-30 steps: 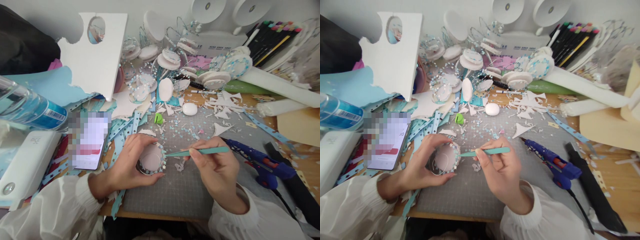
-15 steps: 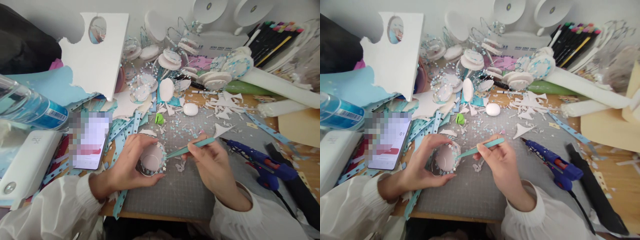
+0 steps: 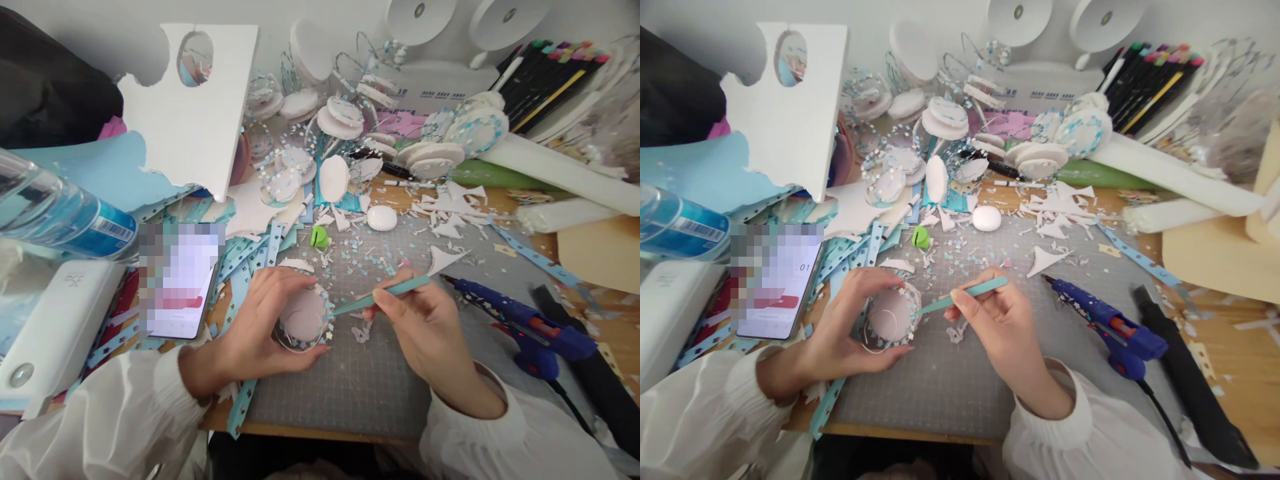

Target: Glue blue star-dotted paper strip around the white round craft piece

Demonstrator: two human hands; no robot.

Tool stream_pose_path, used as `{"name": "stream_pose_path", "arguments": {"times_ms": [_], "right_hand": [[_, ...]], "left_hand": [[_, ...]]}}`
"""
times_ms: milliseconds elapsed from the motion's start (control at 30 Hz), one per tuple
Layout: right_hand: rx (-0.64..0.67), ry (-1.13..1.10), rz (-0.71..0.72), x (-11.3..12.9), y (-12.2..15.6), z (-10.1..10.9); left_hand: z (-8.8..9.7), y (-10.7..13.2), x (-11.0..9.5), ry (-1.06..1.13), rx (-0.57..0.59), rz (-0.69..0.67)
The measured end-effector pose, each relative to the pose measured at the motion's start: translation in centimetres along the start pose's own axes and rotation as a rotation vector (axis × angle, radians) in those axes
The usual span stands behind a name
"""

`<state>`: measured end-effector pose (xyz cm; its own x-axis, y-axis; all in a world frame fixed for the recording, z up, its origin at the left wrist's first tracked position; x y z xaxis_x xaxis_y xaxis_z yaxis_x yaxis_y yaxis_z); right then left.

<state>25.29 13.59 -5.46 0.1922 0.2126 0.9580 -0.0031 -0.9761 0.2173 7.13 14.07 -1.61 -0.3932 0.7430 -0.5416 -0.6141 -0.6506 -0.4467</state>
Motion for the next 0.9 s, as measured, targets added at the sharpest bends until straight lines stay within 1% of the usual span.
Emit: {"name": "stream_pose_path", "arguments": {"times_ms": [233,400,467,700,900], "right_hand": [[0.059,0.004,0.045,0.4,0.2,-0.1],[0.094,-0.013,0.071,0.7,0.2,-0.3],[0.082,-0.040,0.032,0.5,0.0,-0.3],[0.067,-0.172,-0.214,-0.8,-0.4,-1.1],[0.070,-0.216,-0.270,-1.2,-0.5,-0.9]], "left_hand": [[-0.2,0.1,0.5,0.129,0.005,0.082],[-0.3,0.3,0.5,0.211,-0.005,0.069],[-0.3,0.3,0.5,0.227,-0.002,0.066],[0.1,0.0,0.2,0.227,-0.015,0.033],[0.2,0.1,0.0,0.233,-0.023,0.001]]}}
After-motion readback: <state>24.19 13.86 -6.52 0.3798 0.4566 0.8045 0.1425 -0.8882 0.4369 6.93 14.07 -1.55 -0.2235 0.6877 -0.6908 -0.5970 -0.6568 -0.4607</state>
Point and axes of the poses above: each hand's wrist, its own y-axis away from the middle knuckle, its own z-axis out of the back of the hand, x = y × z, the point moved 8 cm from there along -y, towards the middle knuckle, and after that the axes turned 8 degrees about -z, right-handed, at the moved point
